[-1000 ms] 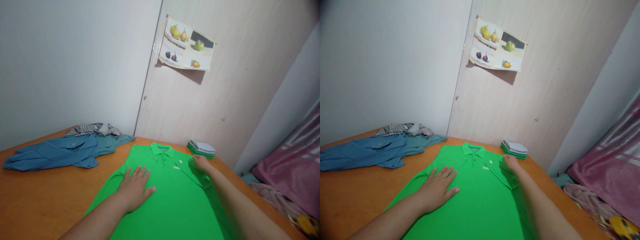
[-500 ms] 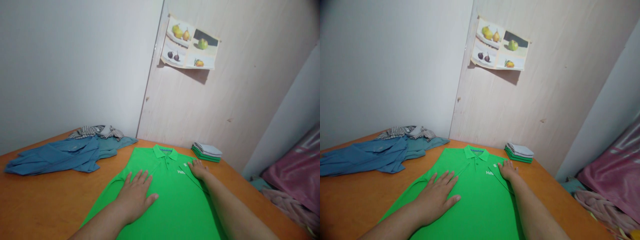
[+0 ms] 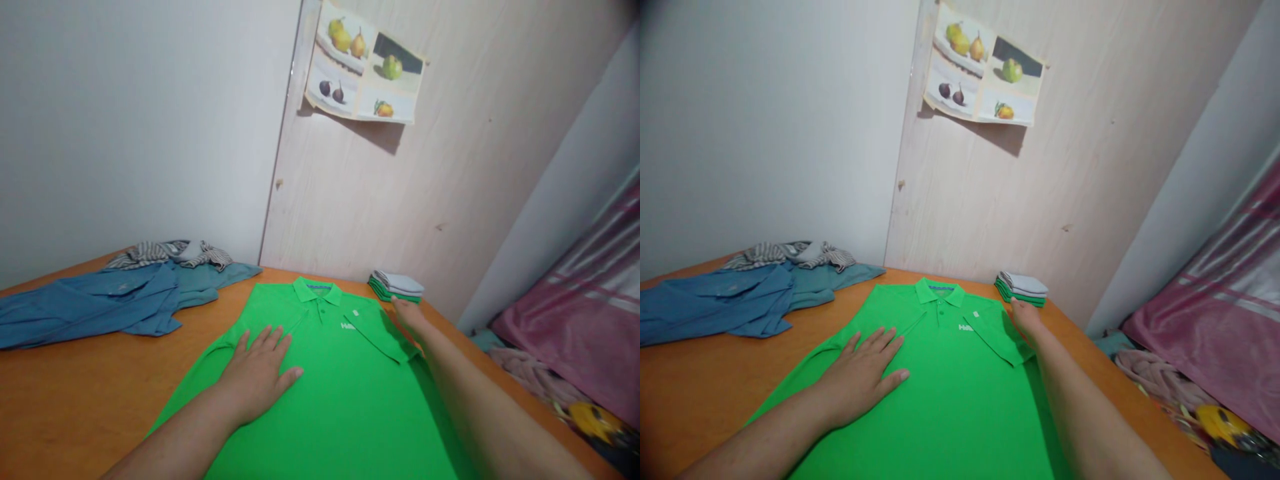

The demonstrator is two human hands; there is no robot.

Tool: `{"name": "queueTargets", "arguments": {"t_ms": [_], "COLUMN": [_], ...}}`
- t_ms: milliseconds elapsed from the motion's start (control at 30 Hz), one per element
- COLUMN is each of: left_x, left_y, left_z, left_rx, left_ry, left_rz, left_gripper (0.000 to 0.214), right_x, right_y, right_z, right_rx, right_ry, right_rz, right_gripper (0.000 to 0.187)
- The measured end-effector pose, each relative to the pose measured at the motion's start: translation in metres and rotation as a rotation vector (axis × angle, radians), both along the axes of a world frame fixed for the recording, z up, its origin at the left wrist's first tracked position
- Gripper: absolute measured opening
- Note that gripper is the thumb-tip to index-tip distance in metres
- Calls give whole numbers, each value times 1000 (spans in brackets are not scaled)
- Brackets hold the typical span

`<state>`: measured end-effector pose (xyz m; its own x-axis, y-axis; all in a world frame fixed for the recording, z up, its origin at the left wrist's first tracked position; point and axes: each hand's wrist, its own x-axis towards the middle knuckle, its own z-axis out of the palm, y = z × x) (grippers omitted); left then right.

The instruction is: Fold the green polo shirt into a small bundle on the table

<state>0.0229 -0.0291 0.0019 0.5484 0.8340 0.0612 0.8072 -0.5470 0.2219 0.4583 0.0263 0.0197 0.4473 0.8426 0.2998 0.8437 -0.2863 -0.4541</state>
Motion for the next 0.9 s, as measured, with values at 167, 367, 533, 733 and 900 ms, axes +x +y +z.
{"name": "queueTargets", "arguments": {"t_ms": [167, 367, 533, 733, 900], "left_x": [-1, -1, 0, 0, -1], "left_y": [2, 4, 5, 5, 7], "left_z": [2, 0, -1, -2, -3], "left_rx": [-7, -3, 2, 8, 23], "left_ry": [23, -6, 5, 8, 11], "left_rz": [-8, -15, -14, -16, -19], "left_gripper": [77, 78, 79, 79, 79], "right_x": [0, 1, 13, 15, 14], "right_y": [-25, -57, -78, -91, -93], "right_z": [10, 9, 1, -11, -15], "right_rx": [6, -75, -186, -287, -275], "right_ry": [-48, -75, -58, -9, 15], "right_rz": [-63, -81, -157, -180, -180], "right_gripper": [44, 25, 19, 19, 15]}}
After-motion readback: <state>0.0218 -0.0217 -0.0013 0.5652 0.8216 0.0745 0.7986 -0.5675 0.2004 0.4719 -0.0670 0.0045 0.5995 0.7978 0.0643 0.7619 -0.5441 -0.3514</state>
